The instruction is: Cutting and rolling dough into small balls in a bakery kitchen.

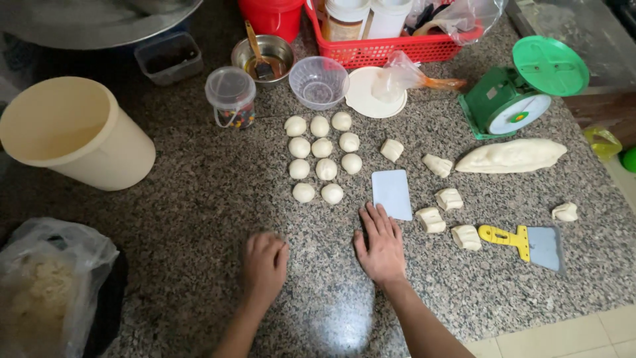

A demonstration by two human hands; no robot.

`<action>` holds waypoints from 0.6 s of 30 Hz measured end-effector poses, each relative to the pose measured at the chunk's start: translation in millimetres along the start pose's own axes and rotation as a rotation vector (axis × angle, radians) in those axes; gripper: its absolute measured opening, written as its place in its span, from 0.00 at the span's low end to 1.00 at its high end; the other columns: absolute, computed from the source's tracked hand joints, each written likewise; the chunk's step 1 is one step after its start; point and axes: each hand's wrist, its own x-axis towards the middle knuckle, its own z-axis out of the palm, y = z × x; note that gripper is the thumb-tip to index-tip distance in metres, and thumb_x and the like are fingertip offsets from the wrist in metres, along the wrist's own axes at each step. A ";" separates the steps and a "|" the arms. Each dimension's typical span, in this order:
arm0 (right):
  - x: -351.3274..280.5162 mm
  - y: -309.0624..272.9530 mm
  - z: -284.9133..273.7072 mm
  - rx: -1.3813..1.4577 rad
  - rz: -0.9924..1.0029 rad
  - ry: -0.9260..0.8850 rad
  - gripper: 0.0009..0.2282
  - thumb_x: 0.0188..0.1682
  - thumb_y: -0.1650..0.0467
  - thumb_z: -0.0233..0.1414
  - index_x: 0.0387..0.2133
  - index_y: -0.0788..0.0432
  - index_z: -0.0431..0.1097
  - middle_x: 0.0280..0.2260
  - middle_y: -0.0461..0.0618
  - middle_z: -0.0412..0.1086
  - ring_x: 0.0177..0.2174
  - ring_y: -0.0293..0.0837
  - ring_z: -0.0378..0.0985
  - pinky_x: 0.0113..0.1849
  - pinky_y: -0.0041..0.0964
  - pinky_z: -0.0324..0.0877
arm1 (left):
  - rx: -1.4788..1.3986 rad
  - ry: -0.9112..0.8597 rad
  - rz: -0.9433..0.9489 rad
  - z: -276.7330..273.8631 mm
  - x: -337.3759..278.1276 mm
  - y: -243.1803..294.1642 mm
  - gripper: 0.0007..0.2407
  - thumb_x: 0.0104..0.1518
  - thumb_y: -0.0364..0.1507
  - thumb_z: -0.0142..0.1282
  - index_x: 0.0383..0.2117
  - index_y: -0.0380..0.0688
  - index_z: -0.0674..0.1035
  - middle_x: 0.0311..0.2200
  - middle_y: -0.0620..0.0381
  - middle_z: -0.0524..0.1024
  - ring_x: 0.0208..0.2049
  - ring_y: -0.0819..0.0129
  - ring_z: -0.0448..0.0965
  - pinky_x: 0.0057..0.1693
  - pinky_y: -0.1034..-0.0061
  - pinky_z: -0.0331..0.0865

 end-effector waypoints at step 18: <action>-2.5 11.0 10.5 -0.028 0.026 -0.049 0.26 0.64 0.53 0.45 0.76 0.39 0.64 0.80 0.38 0.59 0.80 0.44 0.53 0.75 0.53 0.51 | 0.058 0.022 0.034 -8.2 14.4 -101.0 0.09 0.64 0.37 0.71 0.28 0.52 0.85 0.37 0.53 0.80 0.46 0.41 0.85 0.56 0.43 0.80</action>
